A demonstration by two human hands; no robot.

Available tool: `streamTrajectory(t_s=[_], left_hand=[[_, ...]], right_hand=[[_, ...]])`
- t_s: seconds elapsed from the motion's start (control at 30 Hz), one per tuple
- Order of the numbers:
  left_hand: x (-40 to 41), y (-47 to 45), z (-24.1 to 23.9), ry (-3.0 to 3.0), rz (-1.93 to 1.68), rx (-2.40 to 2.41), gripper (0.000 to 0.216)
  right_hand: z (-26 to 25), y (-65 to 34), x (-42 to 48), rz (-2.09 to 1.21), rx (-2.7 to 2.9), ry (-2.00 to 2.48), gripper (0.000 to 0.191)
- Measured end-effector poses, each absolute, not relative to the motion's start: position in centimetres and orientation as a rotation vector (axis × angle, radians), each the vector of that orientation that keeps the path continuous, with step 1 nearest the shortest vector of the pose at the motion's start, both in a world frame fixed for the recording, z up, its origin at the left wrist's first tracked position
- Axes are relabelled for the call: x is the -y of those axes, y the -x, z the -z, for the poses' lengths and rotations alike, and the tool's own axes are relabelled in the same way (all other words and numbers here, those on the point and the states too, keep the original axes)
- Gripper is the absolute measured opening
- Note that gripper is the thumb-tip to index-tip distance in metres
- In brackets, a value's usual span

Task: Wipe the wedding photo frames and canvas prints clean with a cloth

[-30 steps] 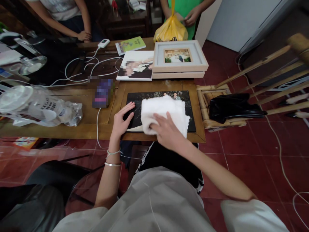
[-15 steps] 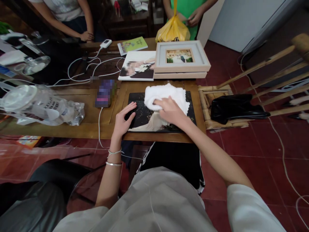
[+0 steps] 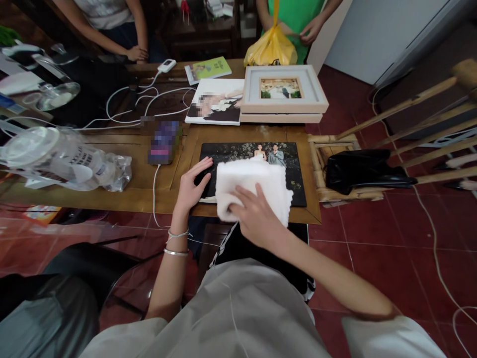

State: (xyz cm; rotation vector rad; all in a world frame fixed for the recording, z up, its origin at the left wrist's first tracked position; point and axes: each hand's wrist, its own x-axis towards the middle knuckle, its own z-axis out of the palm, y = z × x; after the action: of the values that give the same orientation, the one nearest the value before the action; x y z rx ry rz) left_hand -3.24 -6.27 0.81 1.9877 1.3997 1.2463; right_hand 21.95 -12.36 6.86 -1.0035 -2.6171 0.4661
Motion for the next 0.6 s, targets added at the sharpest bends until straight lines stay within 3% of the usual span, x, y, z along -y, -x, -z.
streamTrajectory(t_s=[0.17, 0.37, 0.5, 0.6], left_hand=[[6.2, 3.3, -0.8, -1.99, -1.251, -1.395, 0.031], [6.3, 3.2, -0.8, -1.977, -1.281, -1.352, 0.032], [6.6, 3.2, -1.3, -1.911, -1.348, -1.318, 0.043], [6.8, 3.2, -1.3, -1.819, -1.508, -1.242, 0.053]], right_hand=[[-7.2, -24.5, 13.8, -0.577, 2.607, 0.866, 0.056], [-7.0, -23.9, 5.6, -0.498, 2.473, 1.161, 0.057], [-7.2, -19.8, 2.5, -0.451, 2.471, 1.338, 0.06], [-7.3, -16.9, 3.7, -0.472, 2.627, 1.142, 0.055]])
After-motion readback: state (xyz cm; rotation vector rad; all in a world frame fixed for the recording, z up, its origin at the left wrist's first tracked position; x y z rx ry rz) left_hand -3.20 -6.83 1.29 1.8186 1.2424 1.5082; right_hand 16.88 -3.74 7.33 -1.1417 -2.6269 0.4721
